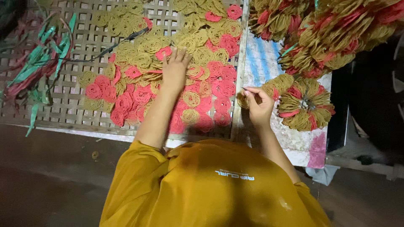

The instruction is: The person repeatedly picks up small coiled circles in red and tan, threads a thin wire through their centers, and adds them to a growing bundle held in the other hand. The person occasionally adjusts the bundle and continues adding more circles until the clip ends.

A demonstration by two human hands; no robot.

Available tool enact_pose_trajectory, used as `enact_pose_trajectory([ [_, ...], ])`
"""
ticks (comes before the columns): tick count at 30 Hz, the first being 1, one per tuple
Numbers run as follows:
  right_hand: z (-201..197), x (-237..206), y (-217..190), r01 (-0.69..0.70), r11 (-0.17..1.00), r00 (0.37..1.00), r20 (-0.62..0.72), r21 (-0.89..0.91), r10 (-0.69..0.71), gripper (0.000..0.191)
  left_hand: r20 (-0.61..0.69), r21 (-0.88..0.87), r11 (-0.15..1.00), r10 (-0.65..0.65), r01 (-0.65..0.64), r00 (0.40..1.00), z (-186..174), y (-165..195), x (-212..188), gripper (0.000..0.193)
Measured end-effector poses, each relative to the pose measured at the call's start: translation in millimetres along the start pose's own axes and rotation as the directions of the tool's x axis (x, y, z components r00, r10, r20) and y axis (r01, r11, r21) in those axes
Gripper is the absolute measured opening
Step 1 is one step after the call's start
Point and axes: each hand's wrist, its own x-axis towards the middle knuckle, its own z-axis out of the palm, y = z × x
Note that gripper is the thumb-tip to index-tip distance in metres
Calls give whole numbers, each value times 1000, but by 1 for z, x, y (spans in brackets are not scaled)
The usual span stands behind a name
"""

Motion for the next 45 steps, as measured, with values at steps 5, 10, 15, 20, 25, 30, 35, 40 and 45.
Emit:
enact_pose_trajectory([
  [5,15,0,-13,-48,999,999,24,21,47,11,99,-419,904,-48,86,994,-6,-13,-9,31],
  [10,33,4,-27,140,914,989,89,-381,-114,8,552,-756,-431,-15,493,834,6,48,-38,46],
  [15,37,4,-29,214,850,976,77,-481,-203,6,505,-630,-593,178,502,844,36,91,-61,48],
  [20,37,-2,-29,237,818,968,58,-523,-244,7,491,-733,-450,168,510,855,42,107,-66,51],
  [25,36,-5,-30,242,813,965,47,-530,-256,7,364,-804,-406,242,435,899,37,119,-70,54],
  [30,38,-5,-26,242,815,962,19,-527,-274,9,334,-813,-438,189,383,924,36,125,-71,54],
  [35,38,-6,-23,182,843,970,-47,-506,-238,7,278,-803,-492,190,336,942,39,131,-73,51],
  [40,39,-5,-22,235,792,956,-11,-563,-292,10,222,-833,-478,171,277,960,42,139,-80,51],
  [45,38,-9,-23,202,849,969,-29,-487,-247,9,142,-939,-292,155,183,978,45,140,-79,46],
])
